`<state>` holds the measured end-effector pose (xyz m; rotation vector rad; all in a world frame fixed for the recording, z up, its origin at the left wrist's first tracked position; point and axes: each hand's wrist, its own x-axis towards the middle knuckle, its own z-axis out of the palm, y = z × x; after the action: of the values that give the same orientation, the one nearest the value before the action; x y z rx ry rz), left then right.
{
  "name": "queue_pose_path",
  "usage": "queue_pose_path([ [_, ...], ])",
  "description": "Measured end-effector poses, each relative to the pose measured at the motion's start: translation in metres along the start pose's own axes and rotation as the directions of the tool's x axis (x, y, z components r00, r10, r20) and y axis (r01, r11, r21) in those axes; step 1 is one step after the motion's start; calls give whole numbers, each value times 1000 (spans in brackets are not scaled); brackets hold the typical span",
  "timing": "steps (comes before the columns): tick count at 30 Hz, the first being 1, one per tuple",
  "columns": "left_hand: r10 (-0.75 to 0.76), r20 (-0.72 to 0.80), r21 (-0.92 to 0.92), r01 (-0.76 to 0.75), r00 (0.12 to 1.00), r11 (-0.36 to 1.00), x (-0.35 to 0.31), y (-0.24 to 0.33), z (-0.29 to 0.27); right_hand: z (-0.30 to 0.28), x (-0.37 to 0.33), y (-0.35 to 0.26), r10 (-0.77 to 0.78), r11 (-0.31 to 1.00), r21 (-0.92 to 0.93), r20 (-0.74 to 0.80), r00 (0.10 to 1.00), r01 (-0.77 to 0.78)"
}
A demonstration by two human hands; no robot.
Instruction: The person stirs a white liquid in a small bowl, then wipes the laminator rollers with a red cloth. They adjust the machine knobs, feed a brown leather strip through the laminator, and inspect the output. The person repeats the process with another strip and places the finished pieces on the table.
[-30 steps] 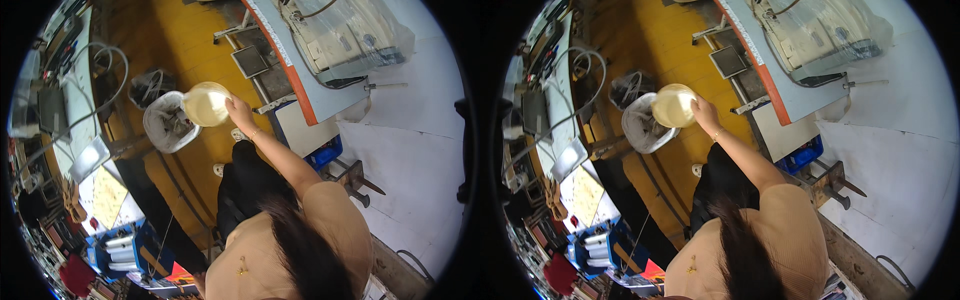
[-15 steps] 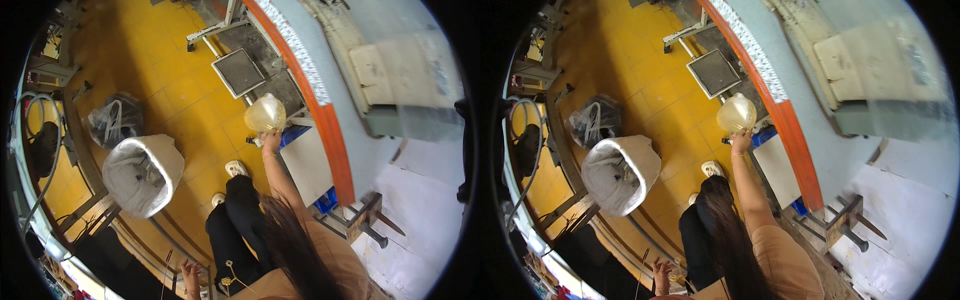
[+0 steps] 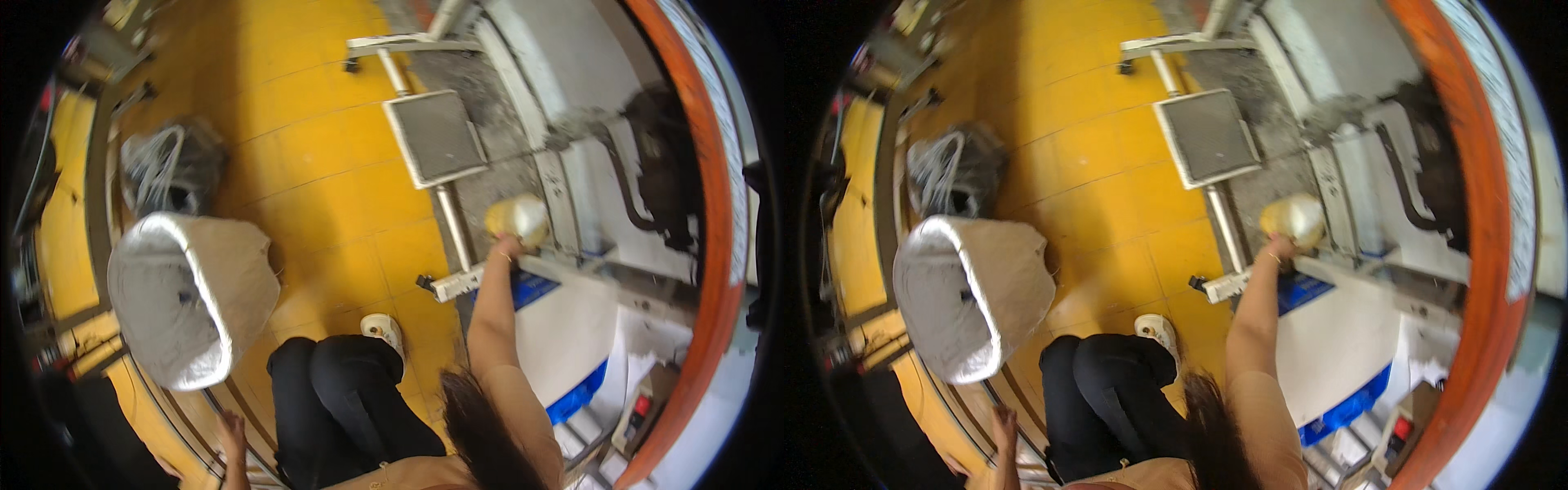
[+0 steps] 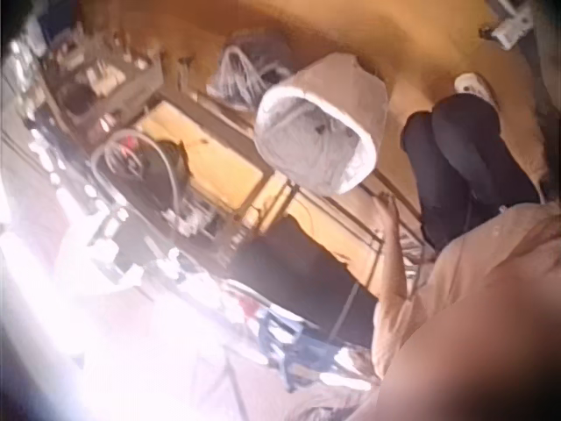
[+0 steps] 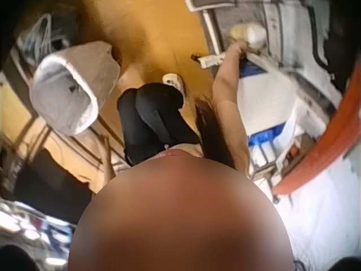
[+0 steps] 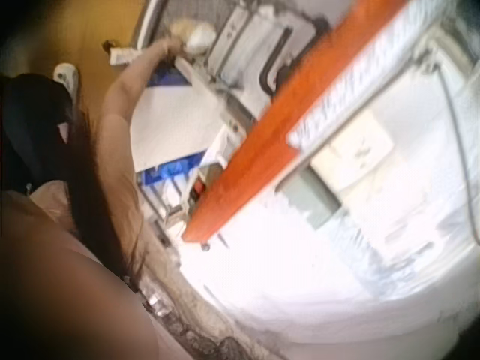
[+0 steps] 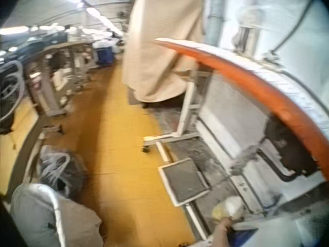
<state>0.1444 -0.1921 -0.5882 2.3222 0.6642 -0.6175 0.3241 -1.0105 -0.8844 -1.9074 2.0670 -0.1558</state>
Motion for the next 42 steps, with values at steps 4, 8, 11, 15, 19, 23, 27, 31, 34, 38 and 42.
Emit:
queue_pose_path([
  [4,-104,-14,-72,103,994,992,4,26,23,-3,24,-2,325,283,914,194,926,-291],
  [8,-179,-20,-311,164,984,936,-6,51,30,-39,-39,-37,290,504,758,304,907,-415],
  [11,-222,-22,-319,203,975,926,-24,58,21,-73,-80,-53,246,791,542,143,959,-284],
  [15,-281,14,-300,272,960,915,-62,62,3,-93,-94,-60,316,879,359,56,947,-315],
  [19,-375,42,-248,373,926,894,-117,78,-27,-102,-104,-46,-155,981,114,-28,988,157],
  [23,-386,106,-443,391,916,807,-175,123,-76,-103,-195,-10,-332,875,450,287,899,179],
  [27,-315,67,-576,294,947,763,-234,181,-149,-170,-337,8,-216,941,116,929,300,317],
  [31,-292,44,-739,228,955,634,-300,241,-235,-320,-508,-14,-371,802,414,910,-184,429],
  [34,-251,-52,-895,67,967,441,-351,274,-304,-428,-613,-66,-317,598,598,788,-529,533],
  [38,-265,-331,-927,-261,906,268,-421,279,-390,-510,-757,-126,-241,190,785,619,-747,589],
  [42,-437,-626,-779,-495,646,385,-490,228,-458,-565,-906,-166,-170,73,913,408,-897,401],
])
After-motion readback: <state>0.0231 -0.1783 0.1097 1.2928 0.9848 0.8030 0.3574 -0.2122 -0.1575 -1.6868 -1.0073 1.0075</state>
